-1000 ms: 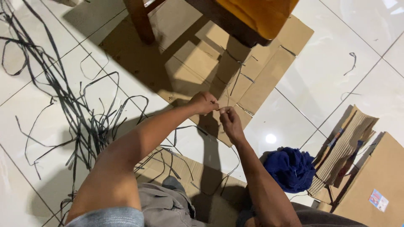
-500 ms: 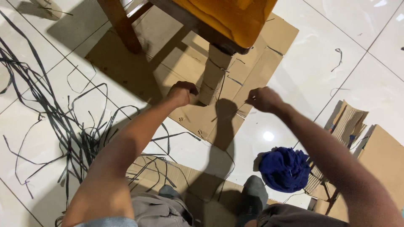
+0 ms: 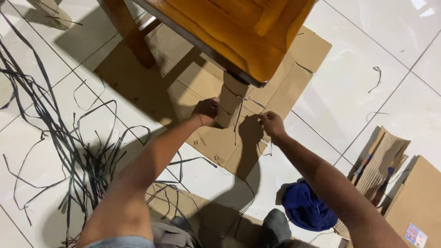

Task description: Wrapping a wooden chair leg with cardboard and securing it with plastic ties.

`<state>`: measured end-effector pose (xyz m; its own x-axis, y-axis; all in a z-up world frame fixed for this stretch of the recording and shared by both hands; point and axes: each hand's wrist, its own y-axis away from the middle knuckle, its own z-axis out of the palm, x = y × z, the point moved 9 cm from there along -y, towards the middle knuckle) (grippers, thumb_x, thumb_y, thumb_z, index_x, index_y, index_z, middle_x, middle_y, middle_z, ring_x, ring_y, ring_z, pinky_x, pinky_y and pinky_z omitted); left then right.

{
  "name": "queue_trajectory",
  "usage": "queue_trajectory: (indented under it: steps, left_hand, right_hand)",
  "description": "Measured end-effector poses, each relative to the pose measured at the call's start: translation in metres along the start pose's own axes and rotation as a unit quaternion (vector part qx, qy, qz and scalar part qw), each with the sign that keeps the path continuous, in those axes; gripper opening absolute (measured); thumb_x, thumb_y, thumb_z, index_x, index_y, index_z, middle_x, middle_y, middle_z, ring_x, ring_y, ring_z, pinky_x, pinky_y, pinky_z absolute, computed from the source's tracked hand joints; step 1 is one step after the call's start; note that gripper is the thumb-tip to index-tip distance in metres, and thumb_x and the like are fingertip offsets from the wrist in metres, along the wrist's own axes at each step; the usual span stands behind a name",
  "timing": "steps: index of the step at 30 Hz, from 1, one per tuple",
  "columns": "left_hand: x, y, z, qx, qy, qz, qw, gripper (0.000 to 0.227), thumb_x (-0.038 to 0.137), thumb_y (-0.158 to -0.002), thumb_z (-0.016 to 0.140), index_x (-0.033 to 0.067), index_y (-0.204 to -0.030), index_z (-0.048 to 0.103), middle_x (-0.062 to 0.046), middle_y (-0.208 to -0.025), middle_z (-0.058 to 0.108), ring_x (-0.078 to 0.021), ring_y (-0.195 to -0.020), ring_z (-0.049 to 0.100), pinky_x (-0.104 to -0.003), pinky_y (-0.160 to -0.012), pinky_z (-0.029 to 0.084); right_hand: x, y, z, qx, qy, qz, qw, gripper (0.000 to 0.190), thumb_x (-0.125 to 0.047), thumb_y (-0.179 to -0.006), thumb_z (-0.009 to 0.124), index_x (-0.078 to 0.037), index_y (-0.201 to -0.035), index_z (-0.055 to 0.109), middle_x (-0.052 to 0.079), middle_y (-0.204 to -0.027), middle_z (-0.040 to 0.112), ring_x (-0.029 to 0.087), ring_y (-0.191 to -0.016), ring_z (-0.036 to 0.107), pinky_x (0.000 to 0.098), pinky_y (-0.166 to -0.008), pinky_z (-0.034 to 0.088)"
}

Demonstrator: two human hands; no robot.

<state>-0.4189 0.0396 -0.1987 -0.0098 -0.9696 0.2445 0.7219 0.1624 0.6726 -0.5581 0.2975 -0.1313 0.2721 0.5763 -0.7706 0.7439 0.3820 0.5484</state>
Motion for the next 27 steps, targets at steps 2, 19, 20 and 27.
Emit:
queue_trajectory:
  steps: [2, 19, 20, 27]
  left_hand:
    - [0.032, 0.024, 0.034, 0.082, -0.793, 0.171, 0.579, 0.035, 0.037, -0.089, 0.055, 0.0411, -0.121, 0.069, 0.005, -0.109, 0.078, -0.0228, -0.111, 0.072, -0.04, -0.1, 0.057]
    - [0.051, 0.039, 0.06, 0.029, -0.659, 0.241, 0.712, 0.021, 0.026, -0.085, 0.073, 0.0203, -0.104, 0.08, -0.007, -0.088, 0.078, -0.0225, -0.087, 0.073, -0.041, -0.089, 0.056]
    - [0.05, 0.025, 0.05, 0.029, -0.634, 0.236, 0.736, 0.019, 0.032, -0.086, 0.072, 0.0233, -0.101, 0.08, -0.005, -0.081, 0.078, -0.0164, -0.079, 0.072, -0.034, -0.086, 0.057]
    - [0.066, 0.028, -0.001, 0.035, -0.643, 0.266, 0.717, 0.026, 0.042, -0.082, 0.075, 0.0228, -0.099, 0.076, -0.007, -0.086, 0.078, -0.0213, -0.085, 0.076, -0.034, -0.087, 0.056]
  right_hand:
    - [-0.01, 0.002, 0.017, 0.038, 0.014, -0.025, 0.999, 0.033, -0.042, -0.094, 0.069, -0.01, -0.102, 0.072, 0.01, -0.084, 0.074, 0.02, -0.077, 0.068, 0.0339, -0.066, 0.053]
    - [-0.055, 0.007, 0.077, -0.027, 0.096, -0.075, 0.992, 0.03, -0.032, -0.084, 0.065, -0.006, -0.094, 0.078, 0.02, -0.085, 0.073, 0.04, -0.095, 0.071, 0.0474, -0.082, 0.052]
    - [-0.051, 0.002, 0.075, -0.024, 0.106, -0.077, 0.991, 0.03, -0.033, -0.085, 0.066, -0.008, -0.097, 0.078, 0.021, -0.089, 0.074, 0.042, -0.1, 0.071, 0.048, -0.084, 0.053]
    - [-0.047, 0.021, 0.051, -0.025, 0.112, -0.091, 0.989, 0.021, -0.037, -0.09, 0.067, -0.019, -0.091, 0.079, 0.01, -0.082, 0.073, 0.028, -0.089, 0.072, 0.0403, -0.083, 0.053]
